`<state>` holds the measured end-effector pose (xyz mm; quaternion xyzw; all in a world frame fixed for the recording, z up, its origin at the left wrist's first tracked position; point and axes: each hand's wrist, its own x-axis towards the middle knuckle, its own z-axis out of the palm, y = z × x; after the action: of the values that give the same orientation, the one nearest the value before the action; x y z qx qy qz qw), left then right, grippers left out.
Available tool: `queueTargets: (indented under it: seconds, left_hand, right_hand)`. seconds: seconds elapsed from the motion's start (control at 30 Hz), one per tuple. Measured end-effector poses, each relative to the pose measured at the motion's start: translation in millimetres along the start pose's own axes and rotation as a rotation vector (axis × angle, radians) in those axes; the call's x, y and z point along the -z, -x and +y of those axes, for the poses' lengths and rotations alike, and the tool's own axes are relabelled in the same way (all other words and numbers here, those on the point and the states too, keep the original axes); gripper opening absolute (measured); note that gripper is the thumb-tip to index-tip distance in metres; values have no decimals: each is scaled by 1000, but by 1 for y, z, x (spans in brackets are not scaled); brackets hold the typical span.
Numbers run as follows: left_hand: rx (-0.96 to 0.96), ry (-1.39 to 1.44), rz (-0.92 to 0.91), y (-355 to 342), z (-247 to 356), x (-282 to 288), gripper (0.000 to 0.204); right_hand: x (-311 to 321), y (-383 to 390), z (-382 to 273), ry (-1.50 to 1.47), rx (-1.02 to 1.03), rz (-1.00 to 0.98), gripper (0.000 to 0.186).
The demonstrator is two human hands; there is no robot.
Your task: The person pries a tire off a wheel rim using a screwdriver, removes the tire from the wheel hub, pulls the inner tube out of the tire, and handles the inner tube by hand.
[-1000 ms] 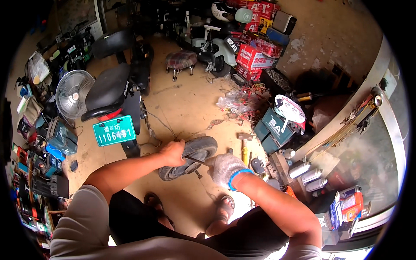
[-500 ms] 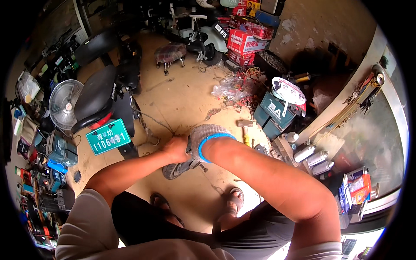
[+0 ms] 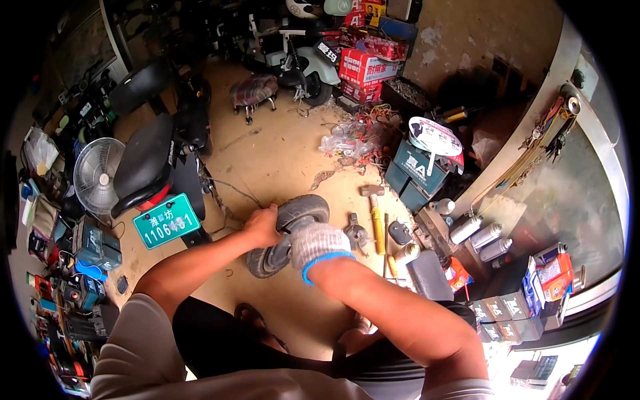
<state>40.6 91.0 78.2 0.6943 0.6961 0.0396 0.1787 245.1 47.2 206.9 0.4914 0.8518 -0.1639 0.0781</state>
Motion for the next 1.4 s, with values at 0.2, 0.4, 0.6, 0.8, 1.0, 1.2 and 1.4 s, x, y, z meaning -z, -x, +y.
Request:
queueTargets:
  seconds: [0.2,0.4,0.6,0.8,1.0,1.2,1.4]
  left_hand:
    - [-79,32,63,-7,-5,-10,56]
    - [45,-4,-3,-15,-14,5,56]
    - [-7,-12,1,-26,-23,6,57]
    - [-10,51,15,-36,-38,6,56]
    - [47,63,-65,-21,-25,21,69]
    - [-44,150,-93,-18,-7,11,97]
    - [-156,306,-24,-27,-55,-8,116]
  right_hand:
    - [42,-10,-13,-38,129,16,23]
    - [-117,17,20,-49,40,271,44]
    - [56,-16,-18,-124,49,-40,24]
    - [12,-59,-4,-42,55,-72,34]
    - [-197,-23,34,-237,-66,187,43]
    - [-336,-76,27,-679,-170,519,27]
    - [-284,-61,-42,-2116,-553,-47,19]
